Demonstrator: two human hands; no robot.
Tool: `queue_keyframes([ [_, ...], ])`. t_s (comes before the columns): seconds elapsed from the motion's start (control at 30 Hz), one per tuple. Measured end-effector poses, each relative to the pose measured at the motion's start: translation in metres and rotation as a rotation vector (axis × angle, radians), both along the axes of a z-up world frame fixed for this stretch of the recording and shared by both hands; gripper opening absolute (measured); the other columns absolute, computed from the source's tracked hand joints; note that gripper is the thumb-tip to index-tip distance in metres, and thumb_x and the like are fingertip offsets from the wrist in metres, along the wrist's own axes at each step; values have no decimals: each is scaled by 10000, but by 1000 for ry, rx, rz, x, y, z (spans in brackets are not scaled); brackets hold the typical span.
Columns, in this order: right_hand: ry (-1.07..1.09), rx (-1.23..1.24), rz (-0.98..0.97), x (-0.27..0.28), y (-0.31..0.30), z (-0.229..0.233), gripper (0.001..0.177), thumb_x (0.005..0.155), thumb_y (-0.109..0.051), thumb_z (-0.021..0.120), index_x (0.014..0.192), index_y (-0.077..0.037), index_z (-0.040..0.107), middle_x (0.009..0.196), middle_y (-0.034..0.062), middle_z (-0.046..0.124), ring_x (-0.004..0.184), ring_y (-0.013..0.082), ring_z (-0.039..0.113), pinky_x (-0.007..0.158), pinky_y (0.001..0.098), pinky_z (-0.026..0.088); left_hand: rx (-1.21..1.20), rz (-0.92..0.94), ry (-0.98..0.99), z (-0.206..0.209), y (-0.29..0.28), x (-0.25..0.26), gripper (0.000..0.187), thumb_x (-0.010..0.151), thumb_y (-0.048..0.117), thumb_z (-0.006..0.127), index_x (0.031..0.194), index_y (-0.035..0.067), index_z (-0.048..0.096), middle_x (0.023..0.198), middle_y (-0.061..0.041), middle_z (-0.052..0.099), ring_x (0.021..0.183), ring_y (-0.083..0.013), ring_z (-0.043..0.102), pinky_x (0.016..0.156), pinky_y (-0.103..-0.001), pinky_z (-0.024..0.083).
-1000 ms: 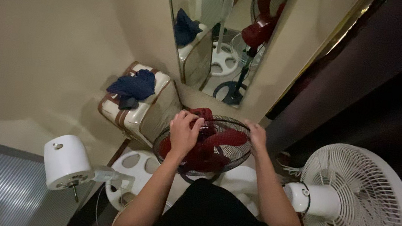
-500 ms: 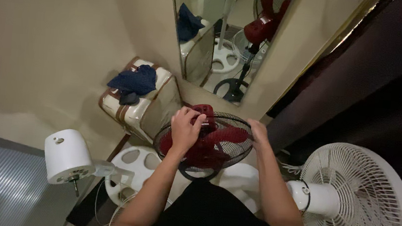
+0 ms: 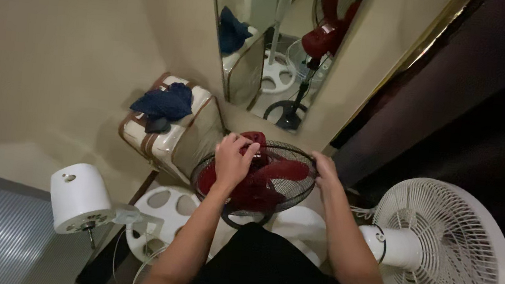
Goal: The person disassembles and reassembles multiple electric fans. They remove and reattach fan blades and protective grilles on a white fan, a red fan, and another white fan, handling each component by hand.
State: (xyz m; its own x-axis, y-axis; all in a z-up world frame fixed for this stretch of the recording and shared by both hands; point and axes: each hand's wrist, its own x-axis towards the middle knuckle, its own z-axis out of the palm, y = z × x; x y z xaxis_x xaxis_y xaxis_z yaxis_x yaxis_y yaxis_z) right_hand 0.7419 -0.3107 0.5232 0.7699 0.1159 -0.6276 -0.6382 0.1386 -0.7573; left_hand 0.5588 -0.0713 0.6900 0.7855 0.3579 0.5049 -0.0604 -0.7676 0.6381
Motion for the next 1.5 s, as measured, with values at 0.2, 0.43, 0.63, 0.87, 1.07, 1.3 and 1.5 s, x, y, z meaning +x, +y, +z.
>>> queue_keyframes([
  [0.2, -138, -68, -60, -6, 6, 18, 348, 978, -258, 612, 1191, 13, 666, 1230, 149, 690, 1057, 274, 680, 874, 422, 542, -20, 5, -13, 2, 0, -5, 269, 927, 350, 716, 928, 84, 755, 946, -109, 642, 968, -339, 602, 863, -457, 440],
  [0.43, -999, -604, 44, -77, 71, 115, 308, 979, -357, 661, 985, -54, 718, 1002, 131, 674, 952, 288, 645, 868, 428, 503, -58, -18, -46, -1, 5, -8, 227, 915, 290, 716, 948, 69, 758, 961, -127, 657, 980, -352, 615, 866, -472, 469],
  [0.63, -1464, -578, 458, -143, 142, 174, 199, 871, -245, 738, 954, -73, 683, 1021, 114, 652, 1054, 346, 591, 988, 546, 324, 76, 56, -195, -29, 36, -27, 240, 909, 182, 639, 1057, 16, 730, 1091, -216, 656, 1055, -424, 599, 929, -504, 461],
  [0.87, -1371, -608, 449, -138, 142, 184, 163, 837, -202, 748, 946, -104, 675, 972, 78, 653, 1051, 309, 603, 958, 467, 389, -168, 282, 49, -92, 92, -74, 335, 1014, 304, 607, 984, -18, 697, 966, -234, 652, 915, -418, 638, 814, -470, 504],
  [1.07, -1355, -630, 434, -136, 140, 179, 178, 854, -196, 763, 917, -78, 646, 950, 91, 635, 995, 320, 591, 954, 472, 396, -237, 316, 123, -135, 113, -104, 419, 1030, 357, 578, 1004, -45, 694, 930, -261, 679, 860, -435, 649, 780, -465, 509],
  [1.3, -1410, -632, 386, -139, 142, 179, 175, 857, -191, 766, 903, -74, 643, 940, 91, 635, 980, 331, 589, 965, 481, 393, -548, 315, 264, -176, 116, -122, 467, 1039, 393, 543, 1043, -50, 690, 826, -211, 695, 762, -293, 624, 752, -390, 508],
  [1.5, -1401, -697, 418, -135, 146, 178, 171, 870, -200, 760, 922, -75, 655, 938, 89, 635, 953, 309, 597, 975, 495, 383, -911, 342, 406, -209, 130, -122, 530, 1028, 460, 564, 1192, -33, 670, 1054, -117, 682, 922, -211, 614, 829, -379, 499],
])
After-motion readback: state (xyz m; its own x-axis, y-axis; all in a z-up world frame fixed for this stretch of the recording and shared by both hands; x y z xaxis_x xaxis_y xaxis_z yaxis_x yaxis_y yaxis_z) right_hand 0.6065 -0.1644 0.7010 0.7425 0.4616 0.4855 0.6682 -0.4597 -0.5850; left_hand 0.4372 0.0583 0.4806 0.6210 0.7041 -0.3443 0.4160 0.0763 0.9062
